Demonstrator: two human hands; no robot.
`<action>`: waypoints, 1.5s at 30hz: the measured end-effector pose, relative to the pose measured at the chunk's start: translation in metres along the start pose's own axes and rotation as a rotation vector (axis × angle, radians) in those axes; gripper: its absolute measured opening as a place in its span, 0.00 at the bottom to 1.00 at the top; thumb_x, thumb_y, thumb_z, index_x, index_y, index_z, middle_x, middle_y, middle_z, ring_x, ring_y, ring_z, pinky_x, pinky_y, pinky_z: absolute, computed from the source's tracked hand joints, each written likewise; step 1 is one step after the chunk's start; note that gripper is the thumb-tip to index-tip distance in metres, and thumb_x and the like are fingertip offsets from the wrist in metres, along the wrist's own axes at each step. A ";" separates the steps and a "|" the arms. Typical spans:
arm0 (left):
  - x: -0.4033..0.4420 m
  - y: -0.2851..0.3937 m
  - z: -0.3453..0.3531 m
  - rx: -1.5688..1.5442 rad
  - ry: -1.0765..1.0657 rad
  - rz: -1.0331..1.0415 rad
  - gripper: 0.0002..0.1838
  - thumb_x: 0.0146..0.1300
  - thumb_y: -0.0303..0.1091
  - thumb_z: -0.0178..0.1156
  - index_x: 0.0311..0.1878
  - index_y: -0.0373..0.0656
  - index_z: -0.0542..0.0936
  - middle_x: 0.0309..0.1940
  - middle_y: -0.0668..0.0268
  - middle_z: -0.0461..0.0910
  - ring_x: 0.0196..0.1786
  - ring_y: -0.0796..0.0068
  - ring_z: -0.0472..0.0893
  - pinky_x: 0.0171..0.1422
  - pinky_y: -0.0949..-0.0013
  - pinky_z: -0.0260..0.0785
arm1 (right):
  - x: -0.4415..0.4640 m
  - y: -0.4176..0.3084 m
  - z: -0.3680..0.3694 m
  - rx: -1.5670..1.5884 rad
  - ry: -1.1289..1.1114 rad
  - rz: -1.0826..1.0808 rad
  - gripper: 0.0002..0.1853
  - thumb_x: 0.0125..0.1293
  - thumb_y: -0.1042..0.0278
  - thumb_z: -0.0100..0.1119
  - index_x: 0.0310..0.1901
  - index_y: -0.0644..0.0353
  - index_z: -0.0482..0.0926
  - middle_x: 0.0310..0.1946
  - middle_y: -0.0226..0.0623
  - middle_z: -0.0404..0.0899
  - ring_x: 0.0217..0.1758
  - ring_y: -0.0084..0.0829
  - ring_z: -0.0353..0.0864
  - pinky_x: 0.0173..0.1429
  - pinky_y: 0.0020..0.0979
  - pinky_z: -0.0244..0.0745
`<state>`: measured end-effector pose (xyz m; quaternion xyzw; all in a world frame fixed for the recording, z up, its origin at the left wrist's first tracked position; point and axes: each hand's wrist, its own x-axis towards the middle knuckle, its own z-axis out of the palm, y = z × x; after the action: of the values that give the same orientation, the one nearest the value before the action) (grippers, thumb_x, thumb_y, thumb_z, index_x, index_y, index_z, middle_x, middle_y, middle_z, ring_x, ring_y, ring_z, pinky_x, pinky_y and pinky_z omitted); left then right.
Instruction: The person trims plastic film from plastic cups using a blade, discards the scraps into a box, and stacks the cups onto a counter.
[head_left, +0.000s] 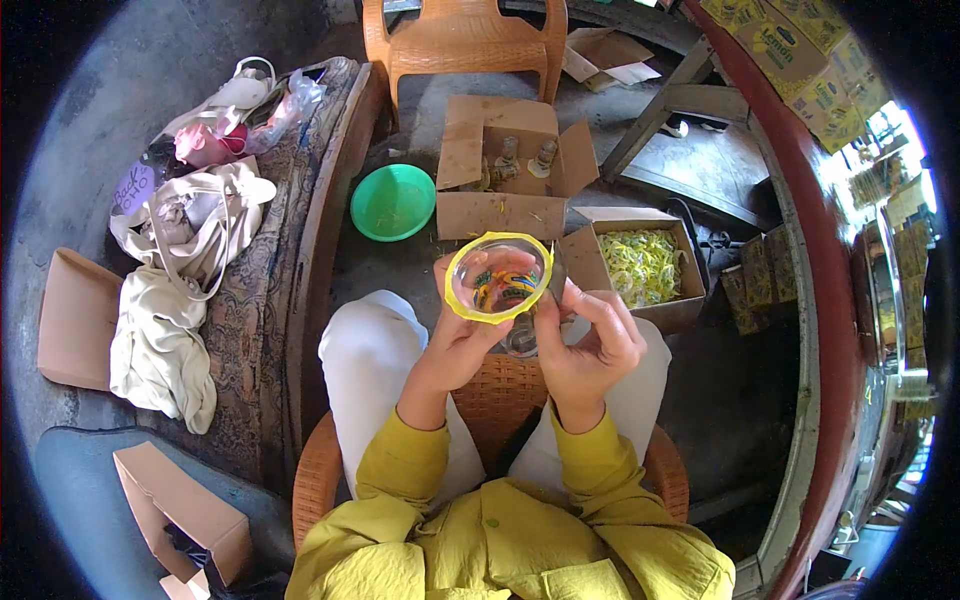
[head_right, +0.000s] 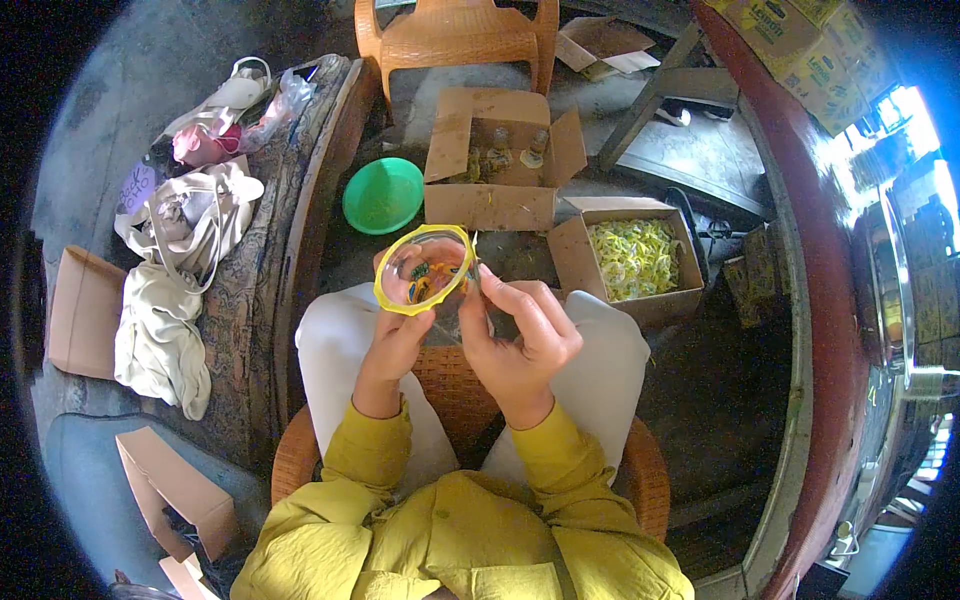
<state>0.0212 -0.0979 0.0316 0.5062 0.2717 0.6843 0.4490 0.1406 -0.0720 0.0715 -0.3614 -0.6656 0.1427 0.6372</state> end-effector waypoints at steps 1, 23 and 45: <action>0.001 0.001 0.000 0.028 -0.006 0.023 0.30 0.58 0.26 0.56 0.59 0.47 0.51 0.55 0.52 0.63 0.60 0.60 0.65 0.63 0.57 0.57 | 0.000 0.000 0.000 -0.006 -0.002 -0.005 0.11 0.41 0.85 0.65 0.29 0.64 0.80 0.20 0.36 0.77 0.21 0.24 0.76 0.26 0.21 0.70; 0.005 -0.001 -0.001 0.112 -0.054 0.041 0.33 0.53 0.25 0.61 0.55 0.40 0.50 0.54 0.53 0.64 0.56 0.65 0.68 0.60 0.64 0.62 | 0.007 0.006 -0.006 0.047 -0.052 0.047 0.10 0.42 0.85 0.65 0.29 0.65 0.80 0.21 0.37 0.77 0.22 0.23 0.77 0.27 0.20 0.70; 0.004 -0.001 0.004 0.154 0.065 -0.041 0.36 0.49 0.35 0.68 0.56 0.40 0.56 0.50 0.59 0.66 0.54 0.69 0.69 0.58 0.65 0.64 | 0.005 0.006 -0.005 0.050 -0.090 0.037 0.11 0.42 0.86 0.64 0.31 0.65 0.80 0.20 0.37 0.77 0.21 0.23 0.76 0.25 0.20 0.69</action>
<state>0.0250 -0.0941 0.0336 0.5111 0.3485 0.6682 0.4134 0.1473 -0.0660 0.0726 -0.3509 -0.6831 0.1873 0.6126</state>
